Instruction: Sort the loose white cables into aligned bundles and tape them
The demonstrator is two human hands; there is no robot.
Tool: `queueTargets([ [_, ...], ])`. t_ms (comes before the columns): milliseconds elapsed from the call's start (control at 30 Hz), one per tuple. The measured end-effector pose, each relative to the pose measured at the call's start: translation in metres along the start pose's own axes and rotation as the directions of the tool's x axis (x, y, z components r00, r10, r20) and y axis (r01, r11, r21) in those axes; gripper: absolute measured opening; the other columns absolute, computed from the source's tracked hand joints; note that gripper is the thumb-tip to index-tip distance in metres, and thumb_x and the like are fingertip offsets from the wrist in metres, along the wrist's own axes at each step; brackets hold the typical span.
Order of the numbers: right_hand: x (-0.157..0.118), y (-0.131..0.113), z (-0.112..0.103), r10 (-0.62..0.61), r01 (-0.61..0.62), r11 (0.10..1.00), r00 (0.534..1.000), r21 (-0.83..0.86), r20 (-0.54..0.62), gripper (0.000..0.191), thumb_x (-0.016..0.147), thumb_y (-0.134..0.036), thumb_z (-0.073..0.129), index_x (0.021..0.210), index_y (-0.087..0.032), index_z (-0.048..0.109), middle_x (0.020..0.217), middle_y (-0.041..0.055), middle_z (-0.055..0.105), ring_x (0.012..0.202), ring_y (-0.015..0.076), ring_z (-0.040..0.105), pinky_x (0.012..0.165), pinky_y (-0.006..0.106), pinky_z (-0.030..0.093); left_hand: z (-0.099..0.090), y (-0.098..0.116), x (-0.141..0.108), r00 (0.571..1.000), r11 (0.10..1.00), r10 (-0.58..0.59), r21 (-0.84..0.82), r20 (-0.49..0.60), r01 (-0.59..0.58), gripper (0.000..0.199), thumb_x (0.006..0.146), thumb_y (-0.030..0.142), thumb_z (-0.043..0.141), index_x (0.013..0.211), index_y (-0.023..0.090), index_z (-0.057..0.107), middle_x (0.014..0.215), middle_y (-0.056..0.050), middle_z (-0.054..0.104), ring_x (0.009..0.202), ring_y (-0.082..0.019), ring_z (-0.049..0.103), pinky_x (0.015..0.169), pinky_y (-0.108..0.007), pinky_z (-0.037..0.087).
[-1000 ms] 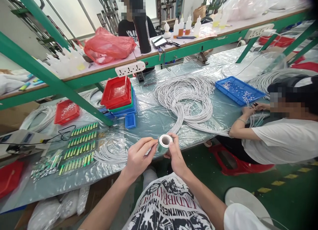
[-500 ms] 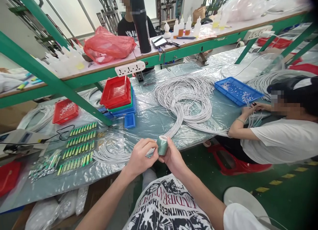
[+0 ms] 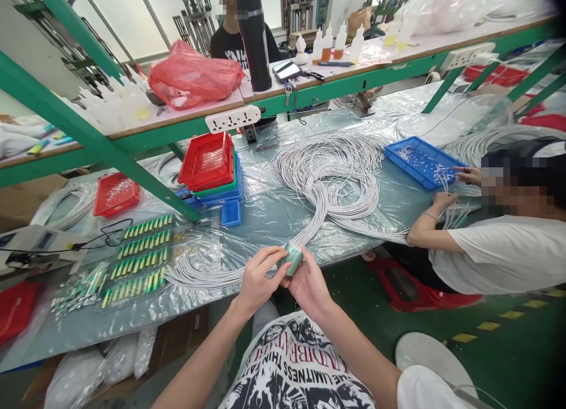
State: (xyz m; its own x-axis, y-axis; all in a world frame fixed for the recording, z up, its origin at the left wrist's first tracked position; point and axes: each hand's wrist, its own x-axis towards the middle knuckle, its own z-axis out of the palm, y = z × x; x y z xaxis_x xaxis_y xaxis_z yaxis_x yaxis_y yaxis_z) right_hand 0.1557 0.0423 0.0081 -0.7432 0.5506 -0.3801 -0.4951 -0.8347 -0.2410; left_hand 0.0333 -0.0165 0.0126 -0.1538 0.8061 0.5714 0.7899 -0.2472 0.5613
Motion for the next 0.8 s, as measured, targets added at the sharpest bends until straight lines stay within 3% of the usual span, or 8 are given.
queueTargets([
  [167, -0.002, -0.001, 0.001, 0.007, 0.004, 0.995, 0.994, -0.101, 0.105, 0.034, 0.096, -0.048, 0.053, 0.103, -0.016, 0.064, 0.089, 0.0057, 0.063, 0.069, 0.0169, 0.056, 0.055, 0.026, 0.047, 0.003, 0.0, 0.003, 0.995, 0.998, -0.058, -0.011, -0.076, 0.057, 0.014, 0.09, 0.01, 0.056, 0.097, 0.019, 0.064, 0.095, -0.005, 0.067, 0.09, -0.016, 0.064, 0.082, -0.031, 0.053],
  [300, -0.006, -0.004, 0.004, 0.1, -0.071, 0.986, 0.976, -0.149, 0.192, 0.037, 0.098, -0.046, 0.051, 0.117, -0.016, 0.062, 0.106, 0.0092, 0.065, 0.089, 0.0219, 0.062, 0.071, 0.033, 0.054, -0.001, -0.001, 0.009, 0.96, 0.962, -0.267, -0.085, -0.085, 0.26, 0.011, 0.094, 0.018, 0.049, 0.09, 0.018, 0.059, 0.088, -0.004, 0.063, 0.083, -0.014, 0.061, 0.071, -0.026, 0.052],
  [400, -0.007, -0.005, 0.002, 0.13, -0.107, 0.985, 0.976, -0.138, 0.173, 0.035, 0.096, -0.041, 0.055, 0.12, -0.016, 0.06, 0.113, 0.0095, 0.065, 0.1, 0.0242, 0.062, 0.085, 0.039, 0.053, -0.01, -0.003, 0.01, 0.94, 0.93, -0.341, -0.142, 0.007, 0.338, 0.015, 0.096, 0.022, 0.047, 0.09, 0.019, 0.061, 0.093, -0.005, 0.065, 0.086, -0.014, 0.062, 0.072, -0.026, 0.052],
  [500, -0.006, -0.005, -0.001, 0.066, -0.055, 0.993, 0.993, -0.109, 0.095, 0.031, 0.093, -0.038, 0.063, 0.117, -0.019, 0.061, 0.118, 0.0076, 0.064, 0.106, 0.0242, 0.061, 0.093, 0.041, 0.05, -0.017, -0.004, 0.007, 0.935, 0.92, -0.328, -0.182, 0.132, 0.348, 0.015, 0.094, 0.023, 0.052, 0.102, 0.021, 0.065, 0.107, -0.006, 0.067, 0.1, -0.017, 0.063, 0.081, -0.028, 0.054],
  [600, -0.004, -0.004, -0.003, 0.007, 0.0, 0.993, 0.998, -0.116, 0.058, 0.03, 0.09, -0.04, 0.067, 0.112, -0.021, 0.062, 0.118, 0.0069, 0.064, 0.11, 0.024, 0.06, 0.096, 0.04, 0.049, -0.016, -0.003, 0.002, 0.932, 0.915, -0.322, -0.196, 0.168, 0.352, 0.026, 0.088, 0.024, 0.062, 0.115, 0.022, 0.064, 0.12, -0.008, 0.065, 0.11, -0.02, 0.061, 0.085, -0.03, 0.056],
  [800, -0.003, 0.002, -0.008, -0.025, 0.045, 0.967, 0.996, -0.251, 0.084, 0.032, 0.087, -0.041, 0.071, 0.111, -0.024, 0.059, 0.117, 0.004, 0.063, 0.105, 0.022, 0.061, 0.091, 0.039, 0.05, -0.008, 0.0, 0.002, 0.913, 0.897, -0.406, -0.208, -0.045, 0.389, 0.014, 0.091, 0.024, 0.058, 0.095, 0.021, 0.07, 0.099, -0.005, 0.07, 0.094, -0.016, 0.065, 0.08, -0.028, 0.054],
])
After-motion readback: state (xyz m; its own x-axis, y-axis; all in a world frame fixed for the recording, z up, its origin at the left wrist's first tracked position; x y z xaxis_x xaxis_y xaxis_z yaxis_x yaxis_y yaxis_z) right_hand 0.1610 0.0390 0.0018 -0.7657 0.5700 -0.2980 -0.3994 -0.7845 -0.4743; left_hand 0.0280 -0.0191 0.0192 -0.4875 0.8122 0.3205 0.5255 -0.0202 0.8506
